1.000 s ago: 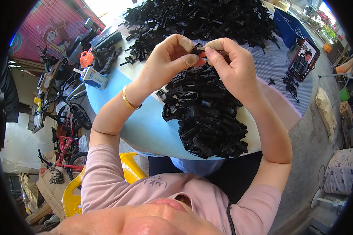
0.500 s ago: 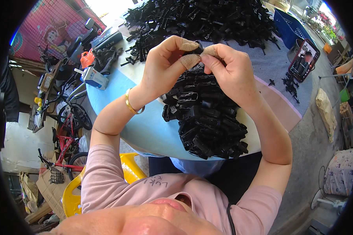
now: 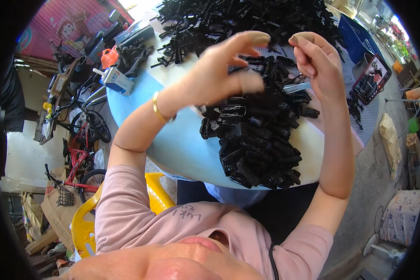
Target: Assembling small black plastic components by inserting a small beige piece into each housing.
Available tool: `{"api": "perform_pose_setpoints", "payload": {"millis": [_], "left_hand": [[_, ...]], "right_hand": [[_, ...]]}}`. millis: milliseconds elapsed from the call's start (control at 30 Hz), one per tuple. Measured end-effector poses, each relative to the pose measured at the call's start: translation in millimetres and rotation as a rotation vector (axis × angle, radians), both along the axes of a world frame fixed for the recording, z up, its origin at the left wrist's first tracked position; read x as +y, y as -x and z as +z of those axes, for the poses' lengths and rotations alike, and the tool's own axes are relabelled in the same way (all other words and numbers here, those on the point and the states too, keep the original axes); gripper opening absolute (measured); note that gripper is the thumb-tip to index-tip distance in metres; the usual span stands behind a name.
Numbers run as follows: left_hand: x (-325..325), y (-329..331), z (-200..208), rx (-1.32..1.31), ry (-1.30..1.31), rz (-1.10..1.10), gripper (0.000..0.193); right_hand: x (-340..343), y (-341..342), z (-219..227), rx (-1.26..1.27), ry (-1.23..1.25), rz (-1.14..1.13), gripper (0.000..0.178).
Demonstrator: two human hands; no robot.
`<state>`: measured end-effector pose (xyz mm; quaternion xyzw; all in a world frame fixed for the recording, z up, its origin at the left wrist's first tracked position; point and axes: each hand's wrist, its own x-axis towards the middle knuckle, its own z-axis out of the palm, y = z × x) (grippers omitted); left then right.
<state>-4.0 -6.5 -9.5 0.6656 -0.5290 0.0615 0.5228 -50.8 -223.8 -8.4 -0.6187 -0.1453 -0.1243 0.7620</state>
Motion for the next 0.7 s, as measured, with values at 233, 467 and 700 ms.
{"api": "perform_pose_setpoints", "payload": {"millis": [233,467,700], "left_hand": [[44,-98,-34,-0.565,-0.637,0.497,0.033],[23,-89,-37,-0.725,-0.735,0.484,0.026],[6,-44,-11,-0.209,-0.267,0.077,0.020]], "right_hand": [[30,-4,-14,-0.033,0.573,-0.288,0.014],[36,-2,-19,-0.111,0.575,-0.282,0.012],[49,6,-14,-0.544,0.887,-0.377,0.030]]}}
